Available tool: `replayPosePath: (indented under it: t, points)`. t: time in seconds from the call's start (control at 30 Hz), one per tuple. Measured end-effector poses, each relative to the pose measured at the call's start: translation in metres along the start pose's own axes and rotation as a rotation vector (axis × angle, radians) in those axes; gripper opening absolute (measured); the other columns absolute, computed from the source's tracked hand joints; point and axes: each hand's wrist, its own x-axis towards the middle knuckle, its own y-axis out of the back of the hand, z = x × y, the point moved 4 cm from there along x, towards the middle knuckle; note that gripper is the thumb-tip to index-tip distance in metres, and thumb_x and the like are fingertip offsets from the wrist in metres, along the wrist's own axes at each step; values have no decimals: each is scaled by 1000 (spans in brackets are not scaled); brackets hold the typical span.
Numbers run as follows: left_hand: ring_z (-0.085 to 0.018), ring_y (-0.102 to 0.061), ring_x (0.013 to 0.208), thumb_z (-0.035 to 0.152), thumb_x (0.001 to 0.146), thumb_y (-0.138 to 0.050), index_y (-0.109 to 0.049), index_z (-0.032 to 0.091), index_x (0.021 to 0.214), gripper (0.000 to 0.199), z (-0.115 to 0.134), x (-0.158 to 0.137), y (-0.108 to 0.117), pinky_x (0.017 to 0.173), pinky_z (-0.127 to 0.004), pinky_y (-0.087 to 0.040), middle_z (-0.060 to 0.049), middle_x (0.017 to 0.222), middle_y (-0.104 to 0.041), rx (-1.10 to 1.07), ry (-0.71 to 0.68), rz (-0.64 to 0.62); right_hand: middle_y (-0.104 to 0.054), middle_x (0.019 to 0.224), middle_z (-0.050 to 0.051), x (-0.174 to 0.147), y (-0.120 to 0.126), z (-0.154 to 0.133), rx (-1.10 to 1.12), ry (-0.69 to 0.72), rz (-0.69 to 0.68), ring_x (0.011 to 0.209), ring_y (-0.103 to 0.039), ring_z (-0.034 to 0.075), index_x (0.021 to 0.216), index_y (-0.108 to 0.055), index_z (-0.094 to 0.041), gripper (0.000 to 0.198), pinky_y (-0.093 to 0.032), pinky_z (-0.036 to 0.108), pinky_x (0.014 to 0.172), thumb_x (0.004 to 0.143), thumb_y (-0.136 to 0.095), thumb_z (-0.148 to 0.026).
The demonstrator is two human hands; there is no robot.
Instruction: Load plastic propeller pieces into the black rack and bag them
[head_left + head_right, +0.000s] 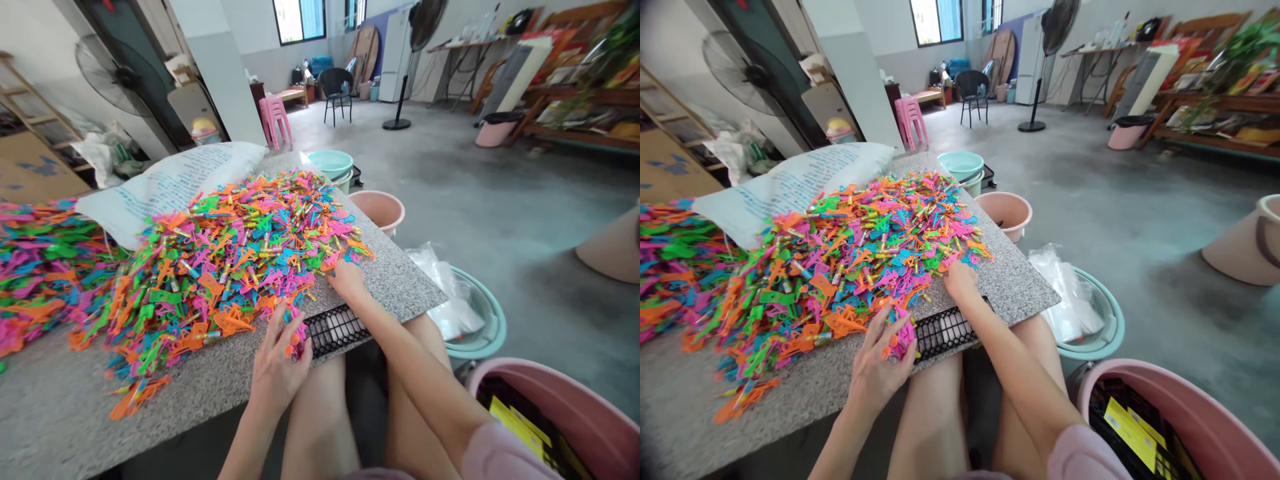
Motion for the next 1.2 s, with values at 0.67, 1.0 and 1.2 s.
replayPosePath:
  t: [0.67,1.0,1.2]
  points:
    - [-30,-52,129,25,87,-61,-51,24,132,46,0,-8,6,91,-38,-58,-12,151,-38,31,18,-80,-60,112,19,-37,-1,27,-145,-77,81,94,-65,27,118,-55,-11,30,-47,33,76,97,-43,-30]
    - [-28,-48,133,26,88,-61,-47,26,138,52,-5,-8,6,98,-38,-53,-10,154,-35,-34,38,-109,-64,95,12,-44,12,30,194,-50,119,86,-65,24,112,-50,-11,27,-49,33,74,88,-56,-21]
    - [-29,-42,136,25,85,-65,-39,30,145,65,-7,-7,5,101,-39,-51,-7,157,-30,-24,91,-181,-64,88,0,-105,-37,7,850,218,-204,72,-64,16,105,-51,-19,27,-51,27,64,80,-60,-20]
